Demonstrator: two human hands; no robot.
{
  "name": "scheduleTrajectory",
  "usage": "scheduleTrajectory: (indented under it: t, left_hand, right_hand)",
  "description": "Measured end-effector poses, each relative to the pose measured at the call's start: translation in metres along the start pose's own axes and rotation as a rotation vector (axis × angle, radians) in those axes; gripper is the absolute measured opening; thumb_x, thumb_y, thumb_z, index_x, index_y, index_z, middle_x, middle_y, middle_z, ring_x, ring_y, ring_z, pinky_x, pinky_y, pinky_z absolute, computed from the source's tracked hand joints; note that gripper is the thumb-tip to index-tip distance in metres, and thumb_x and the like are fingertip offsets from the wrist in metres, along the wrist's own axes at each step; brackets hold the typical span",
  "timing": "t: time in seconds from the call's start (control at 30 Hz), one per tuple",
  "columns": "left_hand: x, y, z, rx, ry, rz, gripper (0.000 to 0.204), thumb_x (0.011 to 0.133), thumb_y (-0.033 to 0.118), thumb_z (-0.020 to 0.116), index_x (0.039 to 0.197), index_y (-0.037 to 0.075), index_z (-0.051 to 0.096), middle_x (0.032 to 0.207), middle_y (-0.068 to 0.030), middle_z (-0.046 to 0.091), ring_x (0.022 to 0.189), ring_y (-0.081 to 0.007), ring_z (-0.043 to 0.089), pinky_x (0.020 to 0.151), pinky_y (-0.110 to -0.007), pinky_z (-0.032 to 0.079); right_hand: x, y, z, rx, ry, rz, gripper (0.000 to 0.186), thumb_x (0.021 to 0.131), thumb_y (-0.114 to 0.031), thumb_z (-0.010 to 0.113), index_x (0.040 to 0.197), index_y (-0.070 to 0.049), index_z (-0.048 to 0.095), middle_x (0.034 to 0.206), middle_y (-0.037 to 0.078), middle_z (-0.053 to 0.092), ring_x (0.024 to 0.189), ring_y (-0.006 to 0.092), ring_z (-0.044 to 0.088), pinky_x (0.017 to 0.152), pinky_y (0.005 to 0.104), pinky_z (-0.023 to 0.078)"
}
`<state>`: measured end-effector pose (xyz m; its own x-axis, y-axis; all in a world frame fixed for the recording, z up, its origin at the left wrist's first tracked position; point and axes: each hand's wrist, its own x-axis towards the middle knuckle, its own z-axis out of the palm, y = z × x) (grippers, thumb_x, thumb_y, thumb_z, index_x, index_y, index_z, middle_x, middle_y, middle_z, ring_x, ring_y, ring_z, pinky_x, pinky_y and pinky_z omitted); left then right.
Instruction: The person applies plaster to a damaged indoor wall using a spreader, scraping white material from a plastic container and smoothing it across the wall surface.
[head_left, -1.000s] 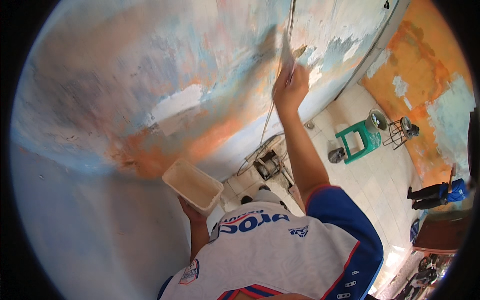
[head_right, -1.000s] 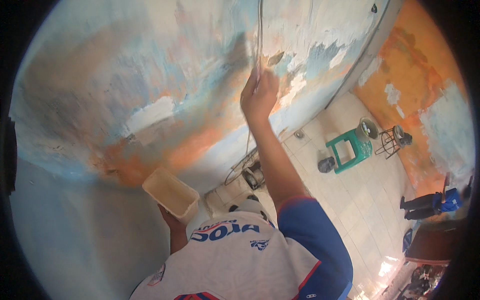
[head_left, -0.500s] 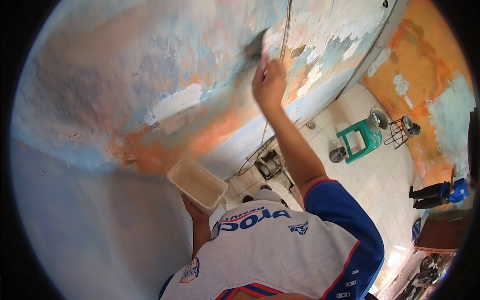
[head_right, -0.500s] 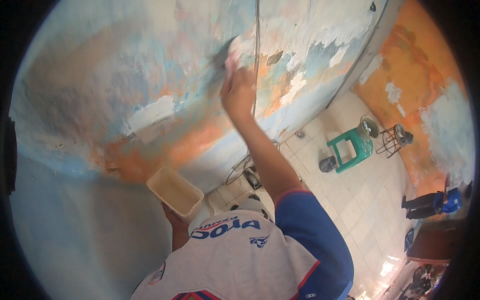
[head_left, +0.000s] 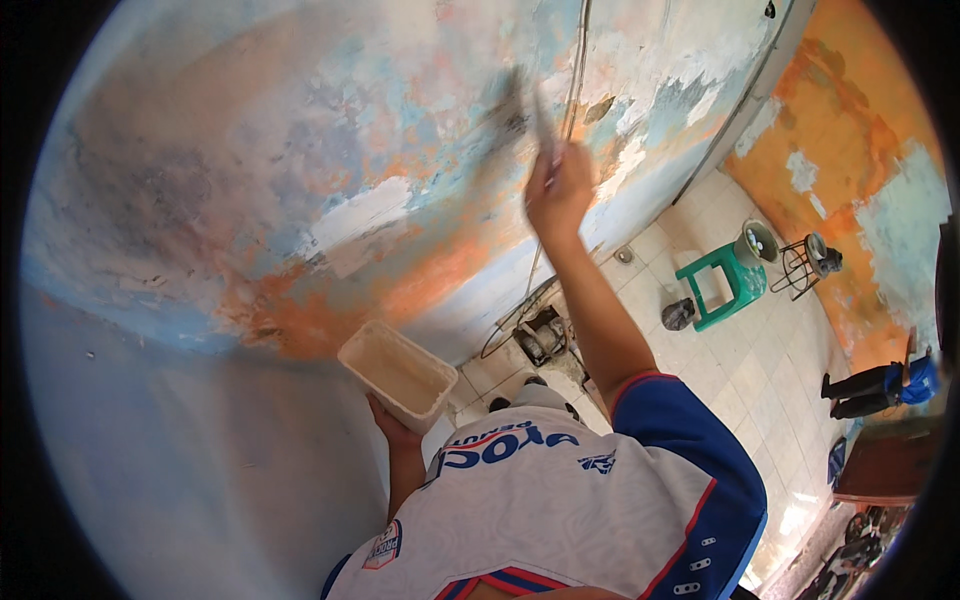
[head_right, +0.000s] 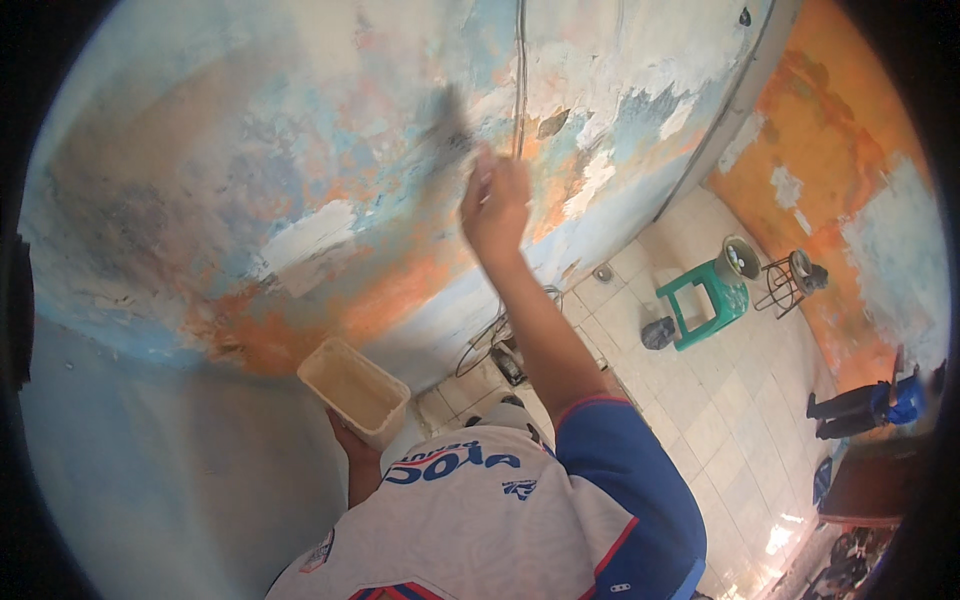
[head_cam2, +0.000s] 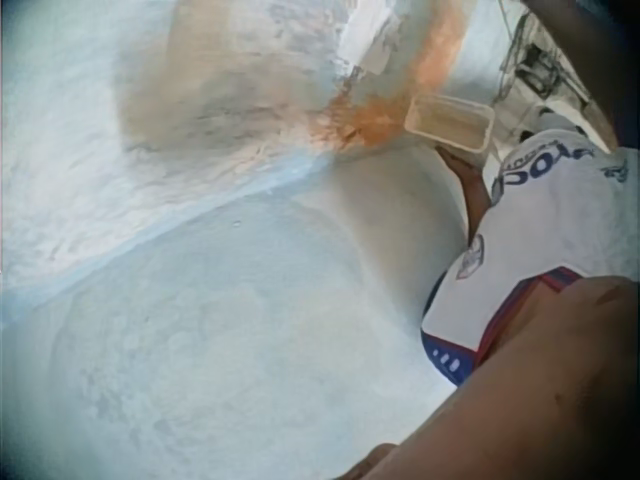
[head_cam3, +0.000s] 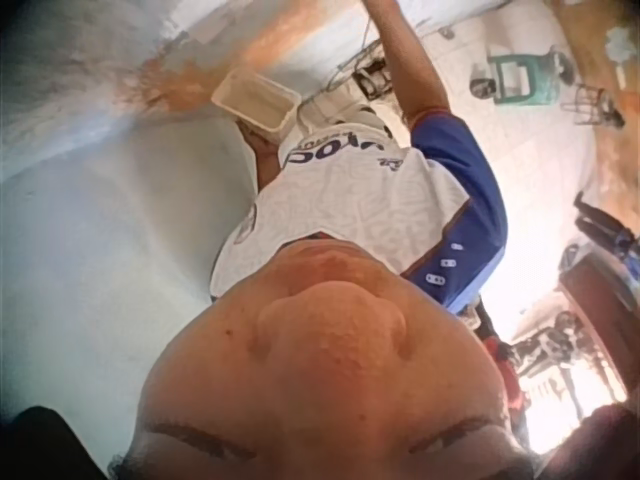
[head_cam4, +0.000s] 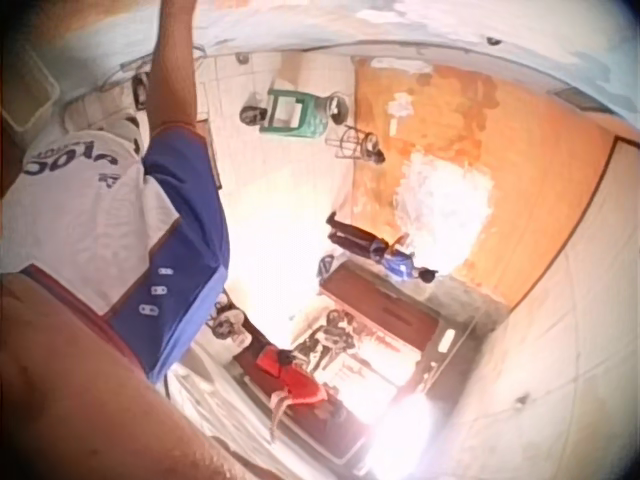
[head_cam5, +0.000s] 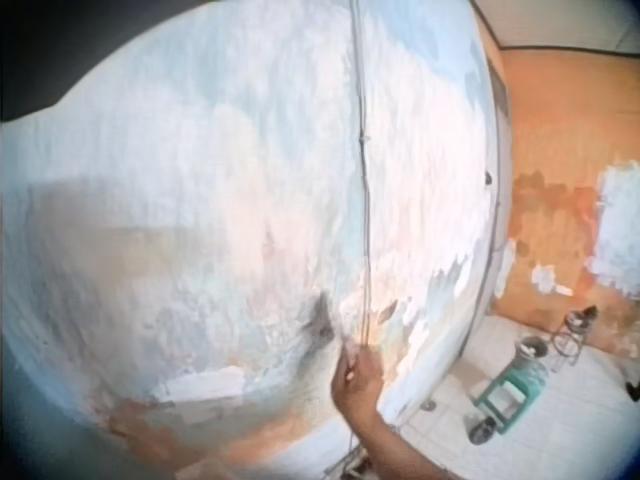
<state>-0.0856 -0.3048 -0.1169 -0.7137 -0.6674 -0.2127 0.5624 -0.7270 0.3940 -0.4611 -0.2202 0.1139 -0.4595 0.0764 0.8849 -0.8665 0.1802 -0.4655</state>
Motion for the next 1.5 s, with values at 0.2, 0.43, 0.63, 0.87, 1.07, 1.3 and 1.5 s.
scheduleTrajectory:
  t: [0.2,0.43,0.63,0.87,1.07,1.3,1.5]
  left_hand:
    - [0.003,-0.001,-0.022,0.024,0.034,0.018,0.069,0.102,0.059,0.039,0.154,0.014,0.035,0.154,-0.0093,0.043,0.139,-0.0328,0.044,0.115,-0.049,0.037]
    - [0.003,0.003,-0.009,0.055,0.014,0.066,0.068,0.103,0.058,0.041,0.154,0.014,0.036,0.154,-0.0100,0.044,0.138,-0.0326,0.044,0.114,-0.048,0.037]
    - [0.004,0.003,-0.013,0.017,0.029,0.031,0.069,0.102,0.059,0.041,0.155,0.015,0.035,0.153,-0.0098,0.044,0.138,-0.0332,0.044,0.115,-0.049,0.036]
    - [0.008,0.004,-0.022,-0.036,0.028,0.011,0.069,0.102,0.058,0.041,0.155,0.015,0.035,0.155,-0.0095,0.043,0.139,-0.0339,0.044,0.114,-0.050,0.037]
    - [-0.001,-0.004,-0.011,0.003,-0.013,0.021,0.069,0.102,0.058,0.042,0.155,0.015,0.035,0.154,-0.0096,0.043,0.139,-0.0331,0.044,0.115,-0.050,0.037]
    - [-0.006,-0.005,0.000,-0.038,0.011,0.005,0.072,0.100,0.060,0.044,0.155,0.015,0.033,0.156,-0.0092,0.041,0.140,-0.0338,0.043,0.115,-0.053,0.037]
    - [-0.011,-0.013,-0.008,-0.067,-0.043,0.011,0.072,0.100,0.061,0.043,0.156,0.016,0.033,0.156,-0.0090,0.041,0.140,-0.0341,0.043,0.115,-0.053,0.037]
  right_hand:
    - [0.009,0.031,0.021,-0.162,0.031,-0.135,0.022,0.095,-0.002,0.059,0.075,0.001,0.050,0.070,0.017,0.047,0.064,0.0371,0.046,0.060,0.0449,0.039]
    - [0.021,0.033,-0.003,-0.199,0.051,-0.086,0.006,0.091,-0.003,0.061,0.087,0.001,0.060,0.074,0.015,0.052,0.066,0.0351,0.051,0.061,0.0429,0.042]
    - [0.004,0.028,0.010,-0.025,-0.062,-0.171,0.011,0.091,0.001,0.061,0.082,0.001,0.055,0.073,0.016,0.049,0.064,0.0348,0.050,0.058,0.0425,0.040]
    - [0.037,0.049,-0.001,-0.179,0.092,-0.022,0.018,0.092,-0.004,0.060,0.077,0.001,0.052,0.075,0.017,0.053,0.068,0.0363,0.052,0.060,0.0443,0.042]
    - [-0.006,0.005,-0.003,0.161,-0.153,-0.224,0.017,0.090,0.001,0.063,0.077,-0.001,0.053,0.073,0.017,0.055,0.067,0.0334,0.055,0.060,0.0407,0.044]
    - [0.014,0.035,0.003,-0.138,0.008,-0.098,0.017,0.095,-0.003,0.059,0.079,-0.001,0.053,0.074,0.016,0.053,0.064,0.0327,0.053,0.058,0.0399,0.043]
    - [-0.077,-0.044,0.013,0.347,-0.425,-0.179,0.009,0.085,0.004,0.062,0.093,-0.002,0.061,0.083,0.016,0.060,0.079,0.0331,0.059,0.070,0.0413,0.050]
